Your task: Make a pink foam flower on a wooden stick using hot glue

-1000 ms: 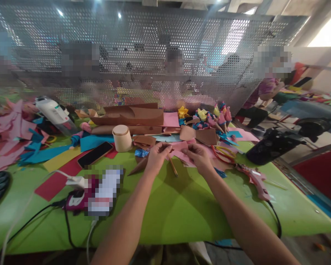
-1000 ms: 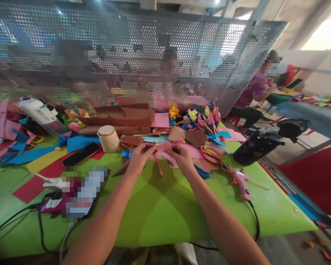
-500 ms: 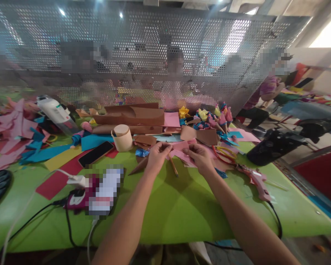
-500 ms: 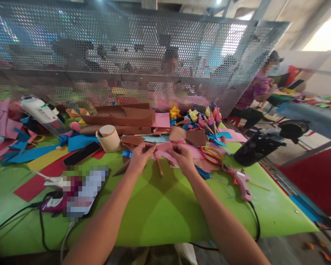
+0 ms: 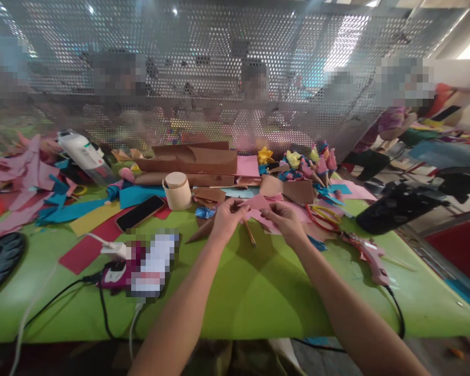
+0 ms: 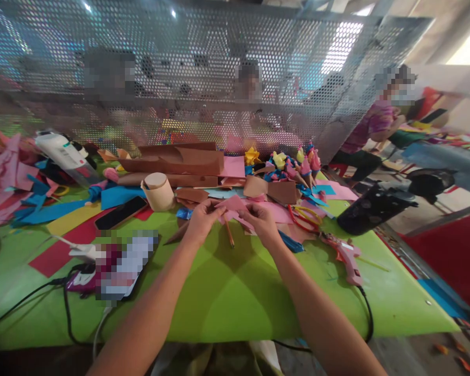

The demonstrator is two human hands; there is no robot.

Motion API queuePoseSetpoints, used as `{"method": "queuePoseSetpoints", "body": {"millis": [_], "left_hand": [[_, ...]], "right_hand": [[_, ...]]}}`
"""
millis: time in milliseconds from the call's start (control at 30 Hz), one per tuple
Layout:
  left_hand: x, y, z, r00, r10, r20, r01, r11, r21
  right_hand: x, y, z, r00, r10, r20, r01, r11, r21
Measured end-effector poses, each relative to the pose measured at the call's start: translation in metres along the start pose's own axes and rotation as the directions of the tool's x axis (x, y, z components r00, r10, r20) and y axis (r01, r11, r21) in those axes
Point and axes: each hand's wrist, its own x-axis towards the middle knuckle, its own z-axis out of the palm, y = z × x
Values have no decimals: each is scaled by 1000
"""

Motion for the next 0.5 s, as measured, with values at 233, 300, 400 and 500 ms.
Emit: {"method": "queuePoseSetpoints", "body": {"millis": [233, 300, 400, 500], "left_hand": [[1, -6, 1, 999, 43, 23, -44, 999, 32], [2, -9, 1, 999, 37, 11, -37, 999, 23], [2, -11, 2, 1000, 19, -5, -19, 1000, 3], [0, -12, 5, 1000, 26, 1, -26, 1000, 3]], "right_hand": [[-1, 5, -3, 999, -29, 22, 29, 1000, 3], [-2, 5, -2, 1000, -18, 15, 17, 1000, 7], [-2, 6, -2, 1000, -7, -7, 7, 1000, 21], [-2, 7, -5, 999, 8, -35, -7, 999, 41]]}}
